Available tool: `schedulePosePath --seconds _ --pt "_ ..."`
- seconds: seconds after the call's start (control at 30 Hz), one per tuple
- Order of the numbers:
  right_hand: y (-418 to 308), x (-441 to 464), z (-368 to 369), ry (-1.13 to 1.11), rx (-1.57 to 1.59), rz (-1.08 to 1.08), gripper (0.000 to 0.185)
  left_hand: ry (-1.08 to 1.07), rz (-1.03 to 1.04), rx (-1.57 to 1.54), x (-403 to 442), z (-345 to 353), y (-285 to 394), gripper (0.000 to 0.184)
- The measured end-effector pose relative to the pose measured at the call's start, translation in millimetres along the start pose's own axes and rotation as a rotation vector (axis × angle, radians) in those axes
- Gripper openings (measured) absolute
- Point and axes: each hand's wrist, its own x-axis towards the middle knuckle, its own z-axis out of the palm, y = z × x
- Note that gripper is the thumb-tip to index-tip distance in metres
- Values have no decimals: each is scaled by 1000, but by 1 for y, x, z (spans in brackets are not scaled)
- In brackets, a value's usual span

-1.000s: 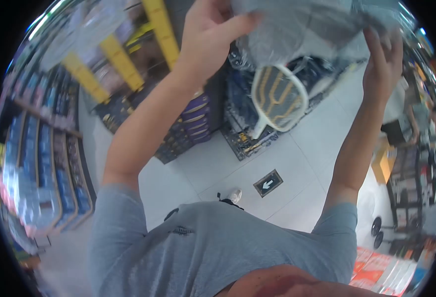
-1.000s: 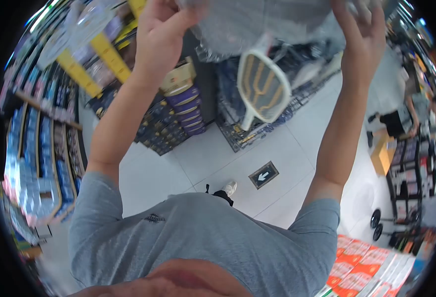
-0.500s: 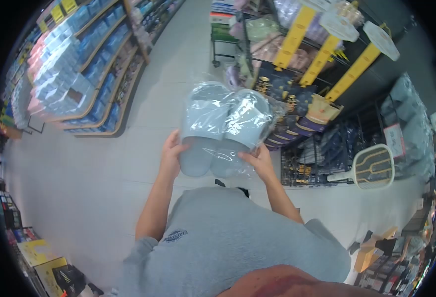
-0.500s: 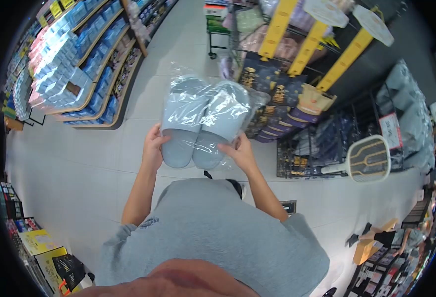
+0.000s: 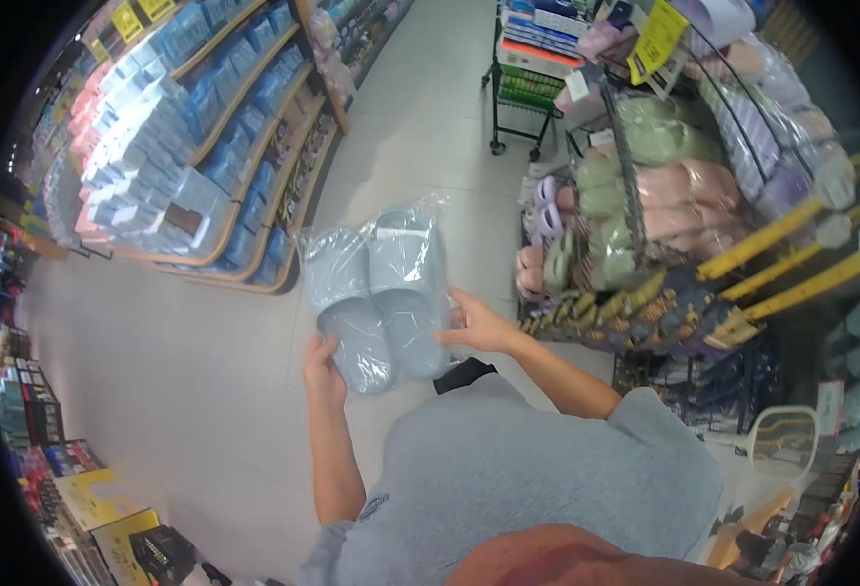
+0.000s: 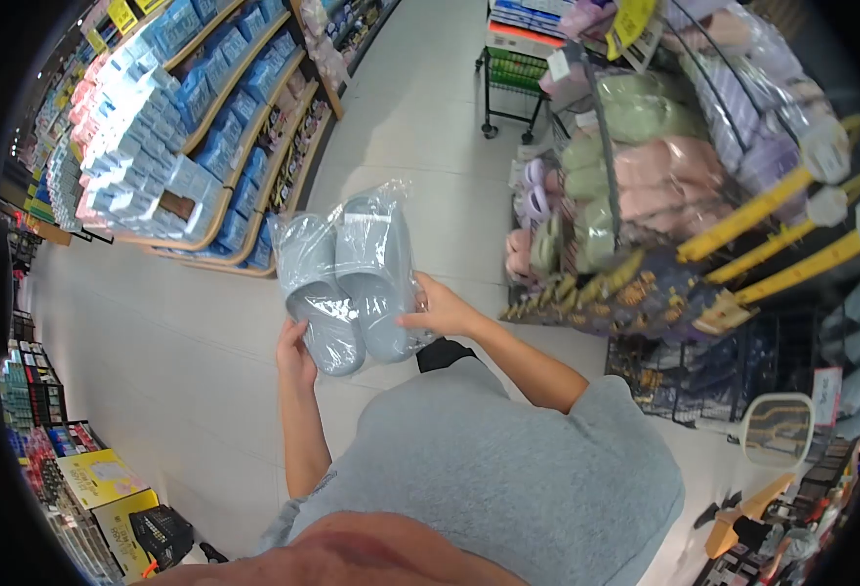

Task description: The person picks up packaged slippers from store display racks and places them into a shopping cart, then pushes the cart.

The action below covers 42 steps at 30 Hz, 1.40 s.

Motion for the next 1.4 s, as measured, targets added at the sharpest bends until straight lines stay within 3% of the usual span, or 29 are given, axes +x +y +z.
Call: schedulePosePath --seconds 0.1,0.27,0.37,0.6,0.67,0.77,0.87,0.97,1.13,1.2,1.27,1.33,1.4 --pt "-15 84 -30 21 -43 146 76 43 -18 25 84 11 23 56" --pt "-65 208 -85 69 -15 97 64 -9 -46 112 208 70 83 48" --pt "-123 258 -108 149 -181 100 63 -32 -69 89 272 102 104 43" --pt "-110 353 -187 278 -66 27 62 -128 -206 94 422 144 103 30" --pt "-102 379 -211 338 63 134 57 -157 -276 141 466 163 100 24" --pt "-110 431 -247 429 -35 199 54 -213 -334 154 550 189 105 25" --pt "-130 487 -282 515 116 60 52 -309 -389 161 639 231 123 24" --pt "-164 531 -324 601 25 37 53 -422 -358 200 715 286 137 15" --pt "-189 562 -379 809 76 -112 54 -579 -409 260 793 390 138 21" --pt "-193 554 -400 855 39 -13 55 -416 -390 331 812 425 120 19" --pt "-197 550 -414 954 140 -123 58 -453 -415 361 830 455 105 24" --pt "-196 543 -432 1020 183 -73 58 -724 -565 405 847 481 91 42" --pt "-193 542 -450 1081 212 -66 60 -755 -587 438 861 506 74 40"
